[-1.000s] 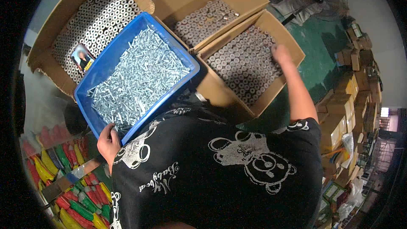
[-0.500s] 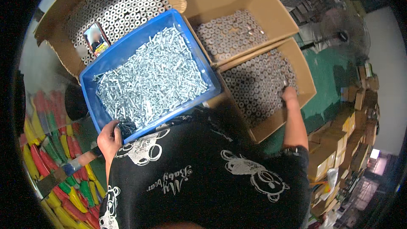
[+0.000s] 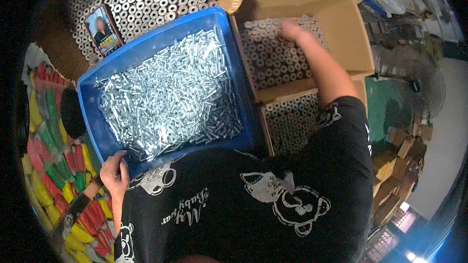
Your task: The recorder is sorting metal bolts from a blue plastic tray and inserting them into rows of metal rings packed in cardboard boxes.
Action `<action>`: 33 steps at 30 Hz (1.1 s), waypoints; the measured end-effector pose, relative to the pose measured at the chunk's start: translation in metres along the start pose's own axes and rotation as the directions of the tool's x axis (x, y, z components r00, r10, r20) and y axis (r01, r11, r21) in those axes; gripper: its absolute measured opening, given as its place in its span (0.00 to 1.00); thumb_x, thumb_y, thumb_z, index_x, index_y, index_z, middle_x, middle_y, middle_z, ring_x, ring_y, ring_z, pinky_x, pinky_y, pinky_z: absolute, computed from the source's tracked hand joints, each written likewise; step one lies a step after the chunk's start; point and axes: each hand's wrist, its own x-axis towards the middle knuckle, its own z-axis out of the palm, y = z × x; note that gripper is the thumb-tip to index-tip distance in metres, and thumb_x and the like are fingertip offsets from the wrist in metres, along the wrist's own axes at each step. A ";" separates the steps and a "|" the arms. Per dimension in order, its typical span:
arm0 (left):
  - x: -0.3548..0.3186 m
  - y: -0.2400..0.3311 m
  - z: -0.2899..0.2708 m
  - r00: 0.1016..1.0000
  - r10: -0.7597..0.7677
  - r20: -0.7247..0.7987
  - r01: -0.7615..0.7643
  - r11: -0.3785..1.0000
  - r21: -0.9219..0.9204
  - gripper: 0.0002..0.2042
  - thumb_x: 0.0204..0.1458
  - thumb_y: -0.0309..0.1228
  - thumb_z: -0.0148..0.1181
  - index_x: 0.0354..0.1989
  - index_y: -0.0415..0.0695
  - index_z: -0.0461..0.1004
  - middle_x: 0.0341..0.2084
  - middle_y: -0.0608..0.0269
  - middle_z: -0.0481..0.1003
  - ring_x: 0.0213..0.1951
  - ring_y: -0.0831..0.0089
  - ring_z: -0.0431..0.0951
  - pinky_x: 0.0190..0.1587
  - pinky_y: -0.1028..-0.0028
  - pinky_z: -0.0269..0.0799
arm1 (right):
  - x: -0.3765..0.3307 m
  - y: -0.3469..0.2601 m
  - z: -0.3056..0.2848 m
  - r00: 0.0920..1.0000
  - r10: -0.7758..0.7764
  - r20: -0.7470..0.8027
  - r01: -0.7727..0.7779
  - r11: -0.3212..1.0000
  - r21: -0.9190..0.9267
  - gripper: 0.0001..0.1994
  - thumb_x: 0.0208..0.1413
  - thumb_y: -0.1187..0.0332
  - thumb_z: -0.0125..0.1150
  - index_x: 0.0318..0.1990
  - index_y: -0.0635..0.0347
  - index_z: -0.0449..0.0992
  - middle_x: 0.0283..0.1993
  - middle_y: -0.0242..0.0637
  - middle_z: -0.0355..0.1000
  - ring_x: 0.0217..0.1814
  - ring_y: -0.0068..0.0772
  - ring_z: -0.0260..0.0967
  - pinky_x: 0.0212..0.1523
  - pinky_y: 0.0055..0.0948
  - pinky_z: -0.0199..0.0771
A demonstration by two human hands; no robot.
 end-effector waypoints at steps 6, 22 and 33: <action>0.002 0.002 -0.002 0.999 -0.011 0.032 0.010 0.999 0.038 0.08 0.46 0.20 0.54 0.34 0.39 0.78 0.23 0.57 0.75 0.25 0.60 0.73 0.33 0.65 0.67 | 0.125 0.054 0.082 0.877 -0.337 -0.343 0.182 0.892 -0.414 0.20 0.50 0.69 0.62 0.52 0.64 0.73 0.41 0.51 0.77 0.42 0.46 0.77 0.40 0.41 0.77; -0.003 -0.001 0.002 1.000 -0.002 0.020 0.002 0.999 0.046 0.08 0.47 0.23 0.54 0.32 0.38 0.79 0.21 0.57 0.75 0.22 0.63 0.73 0.30 0.68 0.69 | 0.252 0.029 0.161 0.805 -0.296 -0.514 0.180 0.948 -0.264 0.13 0.56 0.66 0.53 0.41 0.65 0.79 0.47 0.52 0.76 0.55 0.51 0.71 0.53 0.42 0.72; -0.015 -0.002 0.002 0.997 -0.073 0.036 0.069 0.991 0.118 0.08 0.48 0.24 0.54 0.34 0.40 0.79 0.20 0.60 0.73 0.22 0.65 0.73 0.29 0.68 0.68 | 0.157 -0.054 0.122 0.789 -0.399 -0.467 0.279 0.910 -0.307 0.09 0.49 0.71 0.57 0.32 0.64 0.82 0.36 0.54 0.78 0.40 0.56 0.77 0.43 0.47 0.77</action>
